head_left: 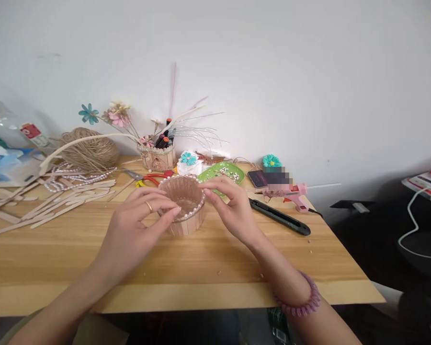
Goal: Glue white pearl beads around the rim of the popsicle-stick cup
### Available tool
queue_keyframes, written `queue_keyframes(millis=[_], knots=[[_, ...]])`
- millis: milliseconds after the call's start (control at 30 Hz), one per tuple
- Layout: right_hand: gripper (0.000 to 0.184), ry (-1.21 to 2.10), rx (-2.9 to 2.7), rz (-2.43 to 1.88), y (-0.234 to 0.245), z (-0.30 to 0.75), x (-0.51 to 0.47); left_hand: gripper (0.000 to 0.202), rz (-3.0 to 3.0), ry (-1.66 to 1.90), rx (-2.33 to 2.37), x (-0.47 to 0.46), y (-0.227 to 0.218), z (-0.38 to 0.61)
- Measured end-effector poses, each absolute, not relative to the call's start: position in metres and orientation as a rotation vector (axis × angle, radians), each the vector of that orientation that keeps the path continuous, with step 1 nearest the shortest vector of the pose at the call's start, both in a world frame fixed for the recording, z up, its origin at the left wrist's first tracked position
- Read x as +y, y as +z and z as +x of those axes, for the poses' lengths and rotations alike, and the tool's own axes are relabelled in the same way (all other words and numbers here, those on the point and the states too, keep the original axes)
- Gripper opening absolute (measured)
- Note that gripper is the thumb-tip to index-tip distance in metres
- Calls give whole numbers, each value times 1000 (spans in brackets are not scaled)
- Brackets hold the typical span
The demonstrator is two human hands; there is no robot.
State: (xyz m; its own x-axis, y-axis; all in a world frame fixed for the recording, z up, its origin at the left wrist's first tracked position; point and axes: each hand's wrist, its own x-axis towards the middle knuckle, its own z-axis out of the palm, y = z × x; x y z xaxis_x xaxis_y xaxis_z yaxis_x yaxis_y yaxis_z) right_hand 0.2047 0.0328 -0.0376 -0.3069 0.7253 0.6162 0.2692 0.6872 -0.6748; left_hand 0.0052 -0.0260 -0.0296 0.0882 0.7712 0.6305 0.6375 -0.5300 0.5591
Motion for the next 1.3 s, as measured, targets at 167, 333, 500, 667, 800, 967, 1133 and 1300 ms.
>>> queue_keyframes(millis=[167,333,500,667,800,967,1133,1300], knots=[[17,371,-1911,-753,-52,202,37,14,2164,1268,1547,-20,-26,12],[21,414,-1893,-775,-58,197,37,14,2122,1188,1616,-20,-26,12],[26,489,-1896,-830,-59,195,36,10,2141,1091,1612,-22,-22,10],[30,627,-1902,-854,-59,192,35,16,2065,1206,1613,-20,-25,10],[32,684,-1884,-825,-58,190,34,8,1997,1225,1595,-18,-27,9],[30,685,-1874,-805,-59,189,36,5,1985,1222,1574,-18,-24,10],[28,687,-1867,-801,-60,190,37,7,1953,1198,1624,-18,-23,12],[28,721,-1852,-813,-60,189,36,7,1907,1203,1666,-19,-23,10]])
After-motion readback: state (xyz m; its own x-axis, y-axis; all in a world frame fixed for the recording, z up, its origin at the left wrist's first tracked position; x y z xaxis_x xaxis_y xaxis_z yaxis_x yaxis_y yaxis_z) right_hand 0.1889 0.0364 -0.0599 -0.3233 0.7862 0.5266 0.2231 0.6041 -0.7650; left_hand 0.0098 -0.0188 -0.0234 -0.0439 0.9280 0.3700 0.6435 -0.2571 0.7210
